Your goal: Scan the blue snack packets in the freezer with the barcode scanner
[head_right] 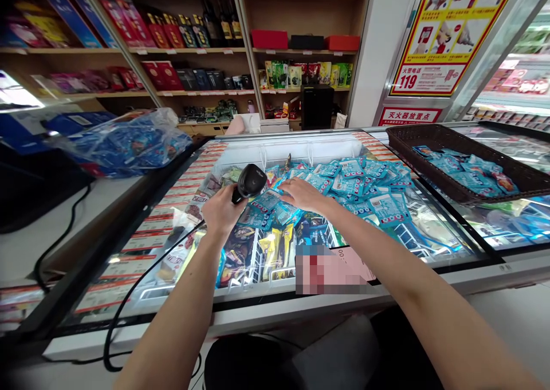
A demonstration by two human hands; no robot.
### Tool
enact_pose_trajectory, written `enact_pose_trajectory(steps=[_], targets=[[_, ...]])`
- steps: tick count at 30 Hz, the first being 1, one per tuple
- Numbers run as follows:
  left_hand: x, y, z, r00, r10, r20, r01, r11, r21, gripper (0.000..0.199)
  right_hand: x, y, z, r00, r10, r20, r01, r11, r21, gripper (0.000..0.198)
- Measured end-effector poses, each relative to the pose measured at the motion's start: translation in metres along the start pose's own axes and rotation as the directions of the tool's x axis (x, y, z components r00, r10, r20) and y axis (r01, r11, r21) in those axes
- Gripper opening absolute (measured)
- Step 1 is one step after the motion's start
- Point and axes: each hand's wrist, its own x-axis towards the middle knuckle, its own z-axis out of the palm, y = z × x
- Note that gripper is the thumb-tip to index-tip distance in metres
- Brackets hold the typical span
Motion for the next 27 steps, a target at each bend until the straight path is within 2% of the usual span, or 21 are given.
enact_pose_trajectory(steps=[5,9,12,15,17,19,22,27], targets=[[-0.001,-0.001,-0.001,1.000,-0.004,-0.018,0.004,1.000,-0.015,0.039,0.008,-0.004,0.014,0.997,-0.002,0.076,0.003,1.000,-0.006,0.035],[-0.001,-0.002,-0.002,0.999,-0.016,-0.033,0.015,1.000,-0.027,0.038,0.001,0.001,0.013,0.998,0.005,0.069,-0.007,0.999,0.032,0.023],[-0.001,-0.003,-0.003,0.999,-0.021,-0.037,0.019,0.999,-0.036,0.036,-0.002,0.001,0.010,0.997,0.058,0.057,-0.061,0.997,0.037,0.020],[-0.001,-0.003,-0.003,0.999,-0.022,-0.032,0.021,0.999,-0.045,0.036,0.001,-0.005,0.015,0.976,0.215,-0.019,-0.215,0.977,0.014,0.030],[-0.002,-0.002,-0.004,0.999,-0.025,-0.026,0.024,0.999,-0.045,0.037,0.004,-0.012,0.022,0.940,0.330,-0.086,-0.333,0.943,-0.016,0.047],[-0.002,-0.002,-0.005,0.999,-0.026,-0.023,0.025,0.999,-0.042,0.037,0.007,-0.020,0.030,0.906,0.396,-0.151,-0.410,0.909,-0.072,0.061],[-0.003,-0.002,-0.005,0.999,-0.022,-0.031,0.021,0.999,-0.035,0.037,0.008,-0.029,0.039,0.881,0.419,-0.220,-0.451,0.884,-0.122,0.073],[-0.003,-0.002,-0.005,0.999,-0.029,-0.042,0.028,0.999,-0.025,0.038,0.008,-0.019,0.034,0.856,0.493,-0.155,-0.496,0.868,0.018,0.086]])
